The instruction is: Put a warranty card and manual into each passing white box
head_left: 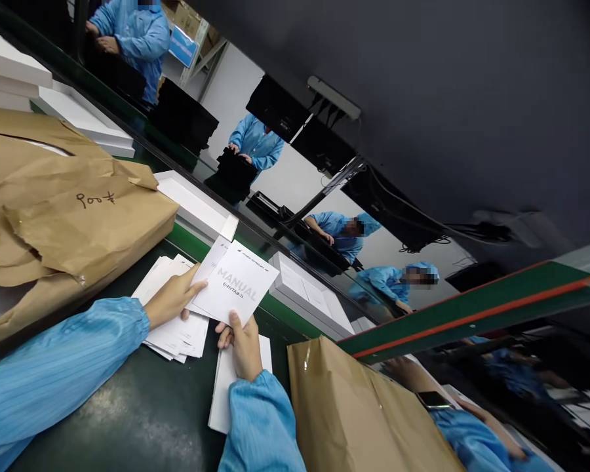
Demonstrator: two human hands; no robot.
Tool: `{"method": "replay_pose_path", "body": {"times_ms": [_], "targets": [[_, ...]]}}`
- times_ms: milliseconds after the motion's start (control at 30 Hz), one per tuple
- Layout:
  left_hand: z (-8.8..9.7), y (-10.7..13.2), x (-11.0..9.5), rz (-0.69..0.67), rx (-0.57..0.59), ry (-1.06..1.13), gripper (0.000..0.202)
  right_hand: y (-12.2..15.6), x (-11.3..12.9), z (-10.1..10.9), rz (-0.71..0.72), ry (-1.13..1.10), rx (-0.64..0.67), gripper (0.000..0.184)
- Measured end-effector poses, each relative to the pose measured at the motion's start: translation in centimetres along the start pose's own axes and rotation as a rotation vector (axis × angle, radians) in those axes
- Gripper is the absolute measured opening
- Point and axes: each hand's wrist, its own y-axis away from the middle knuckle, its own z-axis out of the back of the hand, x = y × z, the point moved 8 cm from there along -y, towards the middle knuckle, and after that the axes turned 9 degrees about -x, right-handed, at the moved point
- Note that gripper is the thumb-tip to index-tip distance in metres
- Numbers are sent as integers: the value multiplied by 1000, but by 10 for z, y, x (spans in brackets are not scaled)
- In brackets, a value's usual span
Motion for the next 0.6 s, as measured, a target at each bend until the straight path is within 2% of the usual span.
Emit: {"method": "replay_pose_path", "body": {"times_ms": [133,267,400,500,600], "targets": [[0,-2,-1,-47,0,7,35,-1,3,4,11,-15,-57,28],[-4,-5,2,-91,26,46,16,-3,2,12,7,-41,-149,31],[-8,-3,5,-62,16,23,20,-4,2,18,36,-34,-202,30],[-11,-3,-1,-46,4,25,22,-4,5,22,50,-54,-227,29],[-3,-24,-15,-68,-67,52,16,-4,9,27,52,-118,-269,26]]}}
